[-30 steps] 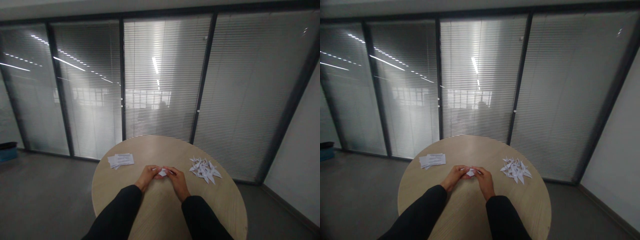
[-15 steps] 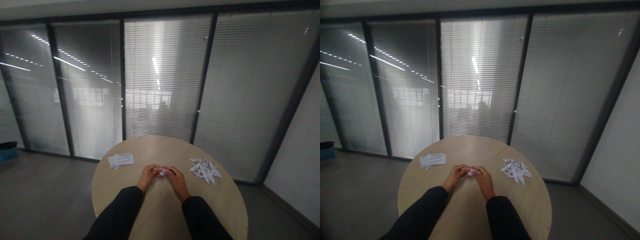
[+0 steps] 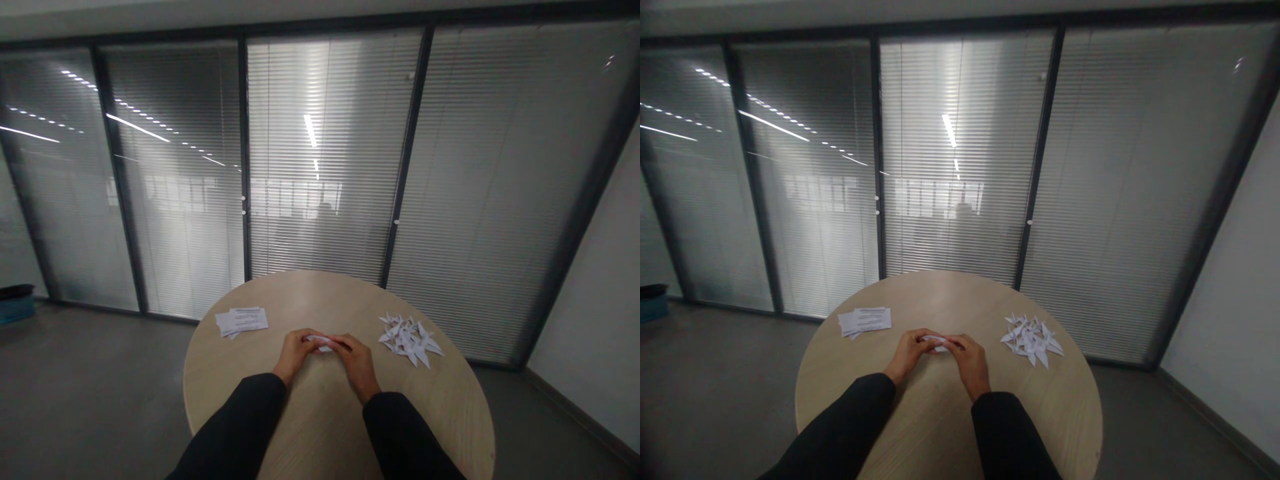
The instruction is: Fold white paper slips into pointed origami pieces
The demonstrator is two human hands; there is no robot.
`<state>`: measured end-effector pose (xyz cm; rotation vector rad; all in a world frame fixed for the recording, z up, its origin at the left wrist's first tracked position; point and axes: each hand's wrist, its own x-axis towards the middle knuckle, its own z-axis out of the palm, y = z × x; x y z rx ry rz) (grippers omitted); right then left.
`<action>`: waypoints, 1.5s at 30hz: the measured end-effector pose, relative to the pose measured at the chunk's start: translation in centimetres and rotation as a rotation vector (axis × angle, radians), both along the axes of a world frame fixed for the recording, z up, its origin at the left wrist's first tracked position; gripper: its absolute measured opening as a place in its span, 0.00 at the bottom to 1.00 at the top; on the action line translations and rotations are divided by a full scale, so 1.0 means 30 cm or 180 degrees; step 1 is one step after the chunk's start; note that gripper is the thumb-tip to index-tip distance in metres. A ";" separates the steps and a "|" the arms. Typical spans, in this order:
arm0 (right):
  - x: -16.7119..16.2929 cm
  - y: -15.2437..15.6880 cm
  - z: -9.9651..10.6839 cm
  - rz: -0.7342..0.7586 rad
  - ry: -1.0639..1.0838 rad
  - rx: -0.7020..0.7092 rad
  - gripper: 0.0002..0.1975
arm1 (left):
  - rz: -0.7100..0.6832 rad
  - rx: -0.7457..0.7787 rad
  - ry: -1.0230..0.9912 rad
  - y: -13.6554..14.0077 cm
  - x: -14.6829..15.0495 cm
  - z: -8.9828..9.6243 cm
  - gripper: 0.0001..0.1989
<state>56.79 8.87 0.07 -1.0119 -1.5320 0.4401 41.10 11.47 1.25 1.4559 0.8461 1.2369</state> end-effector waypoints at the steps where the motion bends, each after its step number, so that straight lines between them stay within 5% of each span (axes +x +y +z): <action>1: 0.000 0.001 -0.001 -0.0007 -0.0008 0.0023 0.17 | 0.0004 0.0009 0.0000 0.000 0.000 0.000 0.14; 32: -0.010 -0.005 0.015 -0.0144 0.0046 0.0040 0.13 | 0.0111 0.0310 0.0058 -0.005 0.007 -0.014 0.16; 45: 0.000 -0.005 0.014 -0.0110 0.0088 -0.0202 0.15 | -0.0350 0.0148 -0.0116 0.009 -0.005 -0.016 0.22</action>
